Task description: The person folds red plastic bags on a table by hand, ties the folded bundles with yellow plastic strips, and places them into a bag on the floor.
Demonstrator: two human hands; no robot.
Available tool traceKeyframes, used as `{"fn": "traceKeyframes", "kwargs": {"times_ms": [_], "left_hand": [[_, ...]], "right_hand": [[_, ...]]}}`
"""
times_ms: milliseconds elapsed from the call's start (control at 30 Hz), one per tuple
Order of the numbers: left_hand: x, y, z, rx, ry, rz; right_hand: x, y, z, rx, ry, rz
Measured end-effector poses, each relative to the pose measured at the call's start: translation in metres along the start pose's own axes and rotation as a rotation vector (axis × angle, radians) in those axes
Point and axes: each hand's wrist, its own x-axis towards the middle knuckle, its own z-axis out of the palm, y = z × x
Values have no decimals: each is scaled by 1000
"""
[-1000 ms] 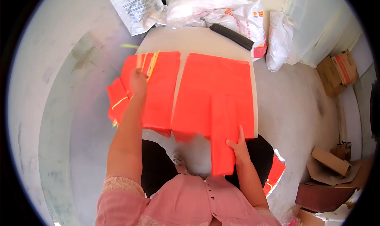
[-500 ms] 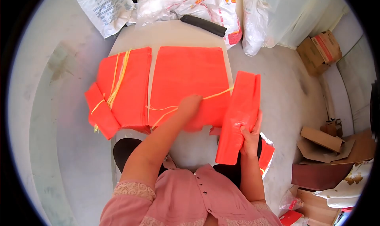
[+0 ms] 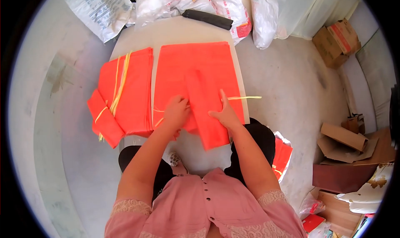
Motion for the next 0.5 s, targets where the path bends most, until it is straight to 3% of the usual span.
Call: {"fn": "traceKeyframes", "kwargs": {"times_ms": [300,500], "left_hand": [[-13,-22,-5,211,45,145],[-13,-24,-5,242,42,165]], "right_hand": [[9,-12,13,266,-65,-24],[26,13,29,-147,34,-218]]}}
